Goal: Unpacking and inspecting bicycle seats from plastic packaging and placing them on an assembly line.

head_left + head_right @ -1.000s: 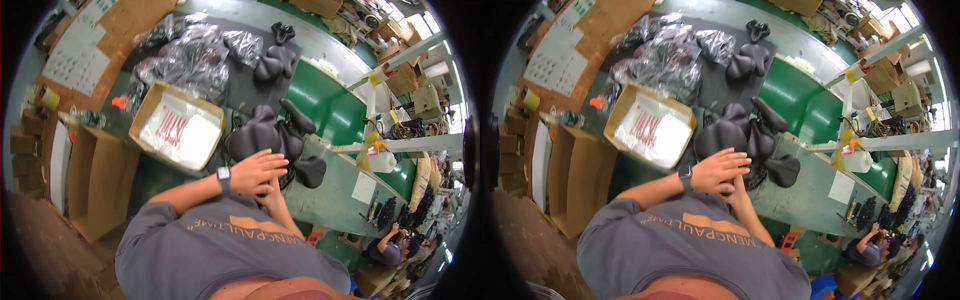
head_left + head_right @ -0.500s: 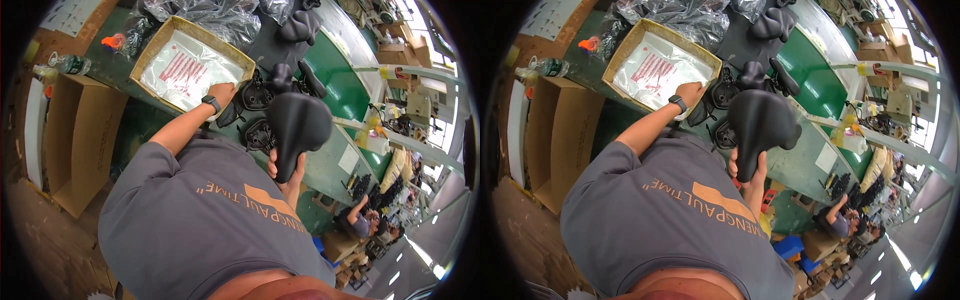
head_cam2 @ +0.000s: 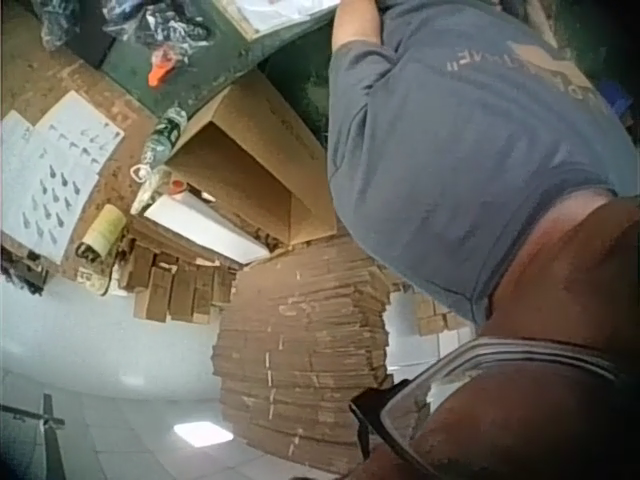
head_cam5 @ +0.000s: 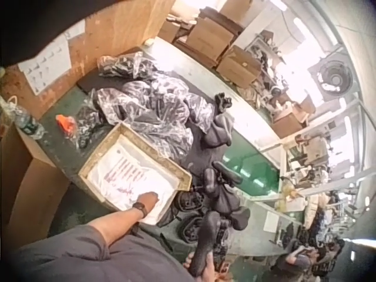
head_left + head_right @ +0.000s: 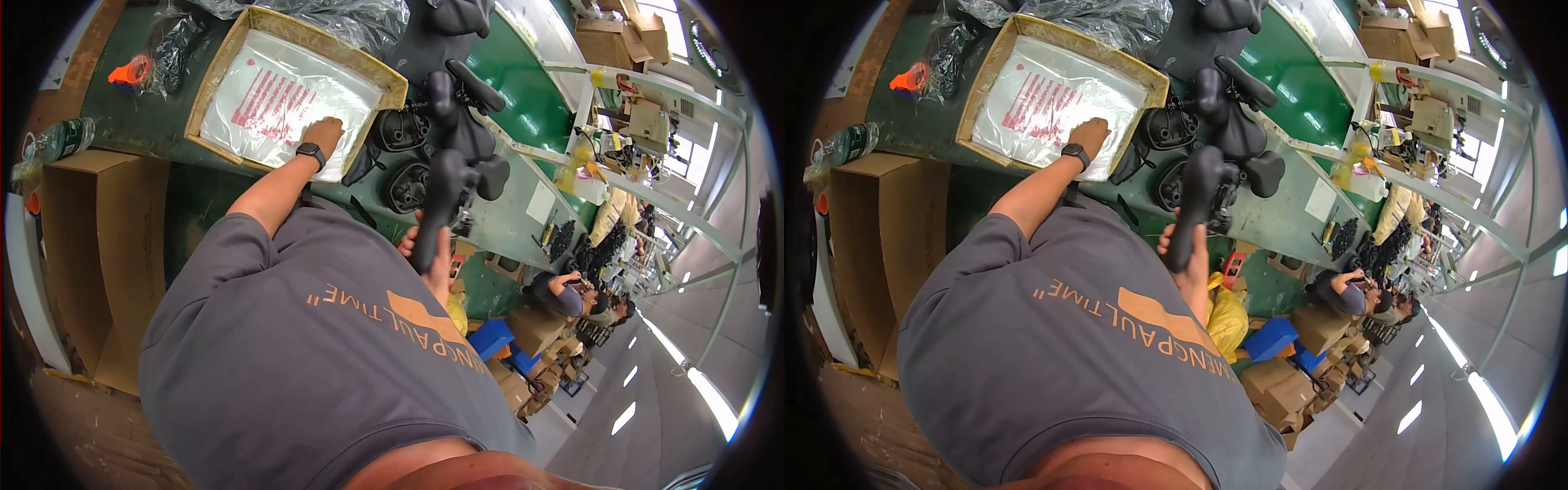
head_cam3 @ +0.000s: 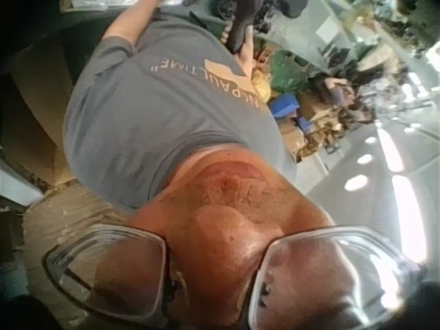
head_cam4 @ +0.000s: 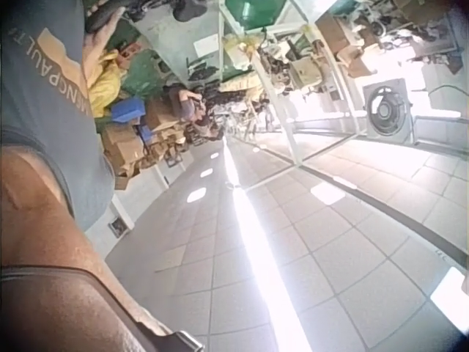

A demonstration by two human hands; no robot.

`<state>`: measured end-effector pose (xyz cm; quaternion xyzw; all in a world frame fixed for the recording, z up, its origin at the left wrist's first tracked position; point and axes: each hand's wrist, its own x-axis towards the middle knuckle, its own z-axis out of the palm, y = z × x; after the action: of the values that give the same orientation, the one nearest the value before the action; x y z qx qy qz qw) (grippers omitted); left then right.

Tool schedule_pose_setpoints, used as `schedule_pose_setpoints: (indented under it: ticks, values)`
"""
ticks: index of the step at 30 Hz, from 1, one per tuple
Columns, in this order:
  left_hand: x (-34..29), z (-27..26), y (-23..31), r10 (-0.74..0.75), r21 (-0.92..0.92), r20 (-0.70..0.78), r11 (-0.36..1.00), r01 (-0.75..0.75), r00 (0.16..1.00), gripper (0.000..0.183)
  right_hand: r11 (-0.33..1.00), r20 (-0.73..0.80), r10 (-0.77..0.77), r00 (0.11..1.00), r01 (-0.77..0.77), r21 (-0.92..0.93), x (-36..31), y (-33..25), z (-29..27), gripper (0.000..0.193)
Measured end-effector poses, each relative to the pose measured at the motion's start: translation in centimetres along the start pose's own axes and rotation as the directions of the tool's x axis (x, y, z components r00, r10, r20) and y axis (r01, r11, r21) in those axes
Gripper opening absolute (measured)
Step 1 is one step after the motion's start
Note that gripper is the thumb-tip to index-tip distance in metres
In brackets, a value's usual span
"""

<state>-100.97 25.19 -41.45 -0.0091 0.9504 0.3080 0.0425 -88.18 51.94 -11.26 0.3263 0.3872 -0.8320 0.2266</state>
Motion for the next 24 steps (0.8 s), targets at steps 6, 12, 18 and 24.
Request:
schedule_pose_setpoints:
  ticks: [6,12,18,24]
  values:
    - [-0.3,-1.3,0.2,0.082,0.001,0.006,0.997,-0.082,0.997,0.023,0.981,-0.218,0.160,0.963,-0.179,-0.073,1.5,4.8,0.9,0.054]
    - [0.5,-1.9,-2.5,-0.014,-0.210,0.116,0.977,0.038,0.993,0.022,0.872,-0.152,-0.175,0.973,0.081,-0.482,5.6,8.0,1.7,0.044]
    - [0.9,-5.0,-4.7,-0.071,-0.309,0.175,0.943,0.124,0.982,0.029,0.835,-0.072,-0.264,0.962,0.191,-0.516,9.5,9.5,7.0,0.055]
    - [2.8,-11.7,-6.3,-0.277,-0.684,0.174,0.656,0.319,0.945,0.039,0.887,0.033,-0.248,0.968,0.241,-0.394,11.3,10.1,8.9,0.050]
